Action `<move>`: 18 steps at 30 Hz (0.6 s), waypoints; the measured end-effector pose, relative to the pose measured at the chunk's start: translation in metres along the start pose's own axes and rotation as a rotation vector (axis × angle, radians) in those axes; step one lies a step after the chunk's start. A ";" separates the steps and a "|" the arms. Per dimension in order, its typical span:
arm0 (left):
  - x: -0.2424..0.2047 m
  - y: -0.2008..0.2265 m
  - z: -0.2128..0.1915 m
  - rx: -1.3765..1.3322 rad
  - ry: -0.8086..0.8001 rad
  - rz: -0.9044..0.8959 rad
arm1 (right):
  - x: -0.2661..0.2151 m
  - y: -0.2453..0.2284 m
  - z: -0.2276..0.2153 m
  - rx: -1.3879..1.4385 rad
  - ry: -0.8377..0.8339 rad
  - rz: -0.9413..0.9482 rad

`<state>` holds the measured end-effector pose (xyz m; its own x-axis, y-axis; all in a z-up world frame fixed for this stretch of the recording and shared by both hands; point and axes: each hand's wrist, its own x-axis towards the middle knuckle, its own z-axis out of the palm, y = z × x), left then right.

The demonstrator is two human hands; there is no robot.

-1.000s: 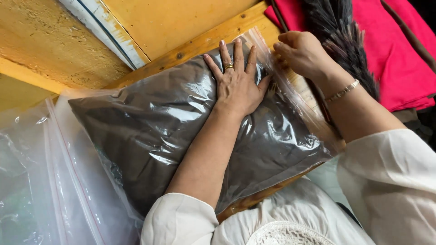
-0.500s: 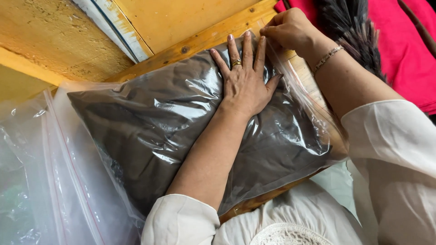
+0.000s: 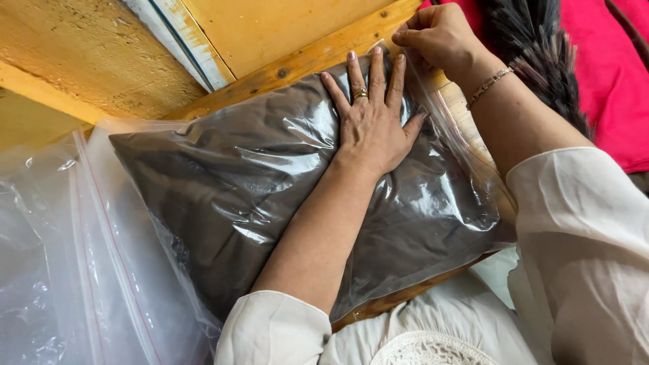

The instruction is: The person places a folded dark garment into a clear zip-top plastic bag, seals the bag by pressing the zipper closed, and then adds a dark feathered item into the same bag. The person adjusts the contents inside the bag and re-seals it.

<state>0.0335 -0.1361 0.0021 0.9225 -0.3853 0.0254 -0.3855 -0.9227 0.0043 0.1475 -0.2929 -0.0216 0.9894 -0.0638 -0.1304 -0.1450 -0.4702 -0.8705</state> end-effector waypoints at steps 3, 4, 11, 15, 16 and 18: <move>0.001 0.001 0.001 0.006 0.013 -0.008 | -0.003 -0.004 0.000 -0.026 -0.009 -0.059; 0.001 0.001 0.002 0.007 0.011 -0.009 | -0.004 -0.006 0.000 -0.025 -0.010 -0.059; 0.000 0.001 -0.001 -0.001 -0.003 -0.009 | -0.001 -0.003 0.001 0.025 -0.035 -0.068; 0.000 0.001 -0.002 -0.014 -0.021 -0.004 | -0.001 -0.009 -0.001 0.043 -0.028 -0.021; 0.000 0.001 -0.001 -0.015 -0.020 -0.003 | -0.002 -0.009 -0.002 0.043 -0.026 -0.021; 0.000 0.001 0.000 0.010 -0.005 -0.004 | -0.003 -0.009 -0.003 0.048 -0.107 -0.051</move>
<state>0.0330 -0.1370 0.0025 0.9242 -0.3814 0.0201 -0.3814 -0.9244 -0.0057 0.1456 -0.2911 -0.0120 0.9896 0.0550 -0.1329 -0.0969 -0.4276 -0.8988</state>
